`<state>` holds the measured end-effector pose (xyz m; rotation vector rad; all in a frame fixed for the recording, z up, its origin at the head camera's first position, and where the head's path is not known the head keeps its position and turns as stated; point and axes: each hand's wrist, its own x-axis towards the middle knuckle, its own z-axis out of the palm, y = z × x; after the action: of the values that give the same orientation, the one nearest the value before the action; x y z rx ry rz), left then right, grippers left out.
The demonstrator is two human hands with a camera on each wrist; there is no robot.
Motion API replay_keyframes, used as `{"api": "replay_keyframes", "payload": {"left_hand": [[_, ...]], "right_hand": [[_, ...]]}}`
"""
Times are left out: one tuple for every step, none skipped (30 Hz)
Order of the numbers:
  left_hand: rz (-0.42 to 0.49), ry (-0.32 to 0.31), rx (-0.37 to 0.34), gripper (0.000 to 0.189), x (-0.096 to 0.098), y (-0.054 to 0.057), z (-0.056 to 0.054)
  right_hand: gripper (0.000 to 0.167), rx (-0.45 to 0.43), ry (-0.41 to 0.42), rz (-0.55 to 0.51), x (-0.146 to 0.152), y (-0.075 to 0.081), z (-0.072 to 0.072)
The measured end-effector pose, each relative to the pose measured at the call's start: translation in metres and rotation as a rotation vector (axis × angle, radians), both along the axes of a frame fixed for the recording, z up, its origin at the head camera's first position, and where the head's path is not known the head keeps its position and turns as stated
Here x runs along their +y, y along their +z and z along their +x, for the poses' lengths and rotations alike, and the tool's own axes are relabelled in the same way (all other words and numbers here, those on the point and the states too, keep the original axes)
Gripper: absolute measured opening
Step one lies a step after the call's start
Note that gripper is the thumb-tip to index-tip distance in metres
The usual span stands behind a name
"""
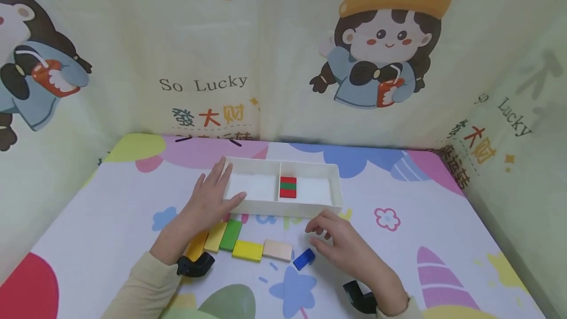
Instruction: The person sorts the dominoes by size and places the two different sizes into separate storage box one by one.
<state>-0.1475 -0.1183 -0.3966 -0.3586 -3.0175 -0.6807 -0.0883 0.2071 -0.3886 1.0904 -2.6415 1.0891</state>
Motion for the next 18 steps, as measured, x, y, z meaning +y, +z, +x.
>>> {"api": "replay_keyframes", "payload": {"left_hand": [[-0.002, -0.002, 0.003, 0.089, 0.0004, -0.0002, -0.0002], [-0.003, -0.002, 0.004, 0.089, 0.0006, -0.0003, -0.0005], [-0.005, -0.001, 0.006, 0.089, 0.0008, 0.0001, -0.0007], [-0.006, -0.001, 0.008, 0.089, 0.0008, 0.0006, -0.0011], [-0.007, 0.0, 0.009, 0.089, 0.0006, 0.0007, -0.0015], [-0.006, 0.002, 0.01, 0.089, 0.0006, 0.0007, -0.0018], [-0.005, 0.003, 0.01, 0.089, 0.0007, 0.0009, -0.0017], [-0.004, 0.005, 0.006, 0.089, 0.0007, 0.0005, -0.0015], [-0.005, 0.005, 0.004, 0.089, 0.0009, -0.0001, -0.0013], [-0.006, 0.006, 0.001, 0.089, 0.0012, -0.0008, -0.0012], [-0.007, 0.005, -0.003, 0.089, 0.0015, -0.0015, -0.001], [-0.007, 0.003, -0.01, 0.089, 0.0018, -0.002, -0.0008], [-0.01, 0.001, -0.01, 0.089, 0.002, -0.0027, -0.0007], [-0.012, 0.001, -0.011, 0.089, 0.0021, -0.003, -0.0007], [-0.014, 0.001, -0.009, 0.089, 0.0021, -0.0032, -0.0009], [-0.012, 0.001, -0.009, 0.089, 0.0023, -0.0032, -0.001], [-0.012, 0.0, -0.007, 0.089, 0.0023, -0.0033, -0.0012], [-0.009, 0.001, -0.008, 0.089, 0.0023, -0.0035, -0.0015]], "right_hand": [[0.026, -0.016, 0.0, 0.011, -0.0001, -0.0011, 0.0001], [0.025, -0.043, -0.005, 0.028, -0.0002, -0.002, 0.0], [0.024, -0.076, -0.01, 0.045, -0.0006, -0.0029, -0.0002], [0.023, -0.114, -0.016, 0.066, -0.0012, -0.0034, -0.0004], [0.021, -0.153, -0.022, 0.085, -0.0018, -0.0039, -0.0005], [0.02, -0.192, -0.03, 0.108, -0.0025, -0.0045, -0.0007], [0.019, -0.228, -0.038, 0.131, -0.0033, -0.0053, -0.0006], [0.019, -0.265, -0.045, 0.152, -0.0039, -0.0059, -0.0002], [0.019, -0.287, -0.047, 0.168, -0.0045, -0.0068, 0.0002], [0.02, -0.309, -0.05, 0.187, -0.0051, -0.0075, 0.0007], [0.02, -0.322, -0.051, 0.203, -0.0054, -0.0082, 0.0012], [0.021, -0.325, -0.051, 0.216, -0.0057, -0.009, 0.0017], [0.022, -0.33, -0.051, 0.227, -0.0061, -0.0095, 0.0022], [0.022, -0.336, -0.05, 0.237, -0.0064, -0.01, 0.0026], [0.023, -0.34, -0.048, 0.242, -0.0069, -0.0103, 0.0027], [0.023, -0.351, -0.046, 0.246, -0.0074, -0.0104, 0.0027], [0.023, -0.363, -0.043, 0.246, -0.0081, -0.0106, 0.0026], [0.023, -0.374, -0.037, 0.245, -0.0087, -0.0109, 0.0026]]}}
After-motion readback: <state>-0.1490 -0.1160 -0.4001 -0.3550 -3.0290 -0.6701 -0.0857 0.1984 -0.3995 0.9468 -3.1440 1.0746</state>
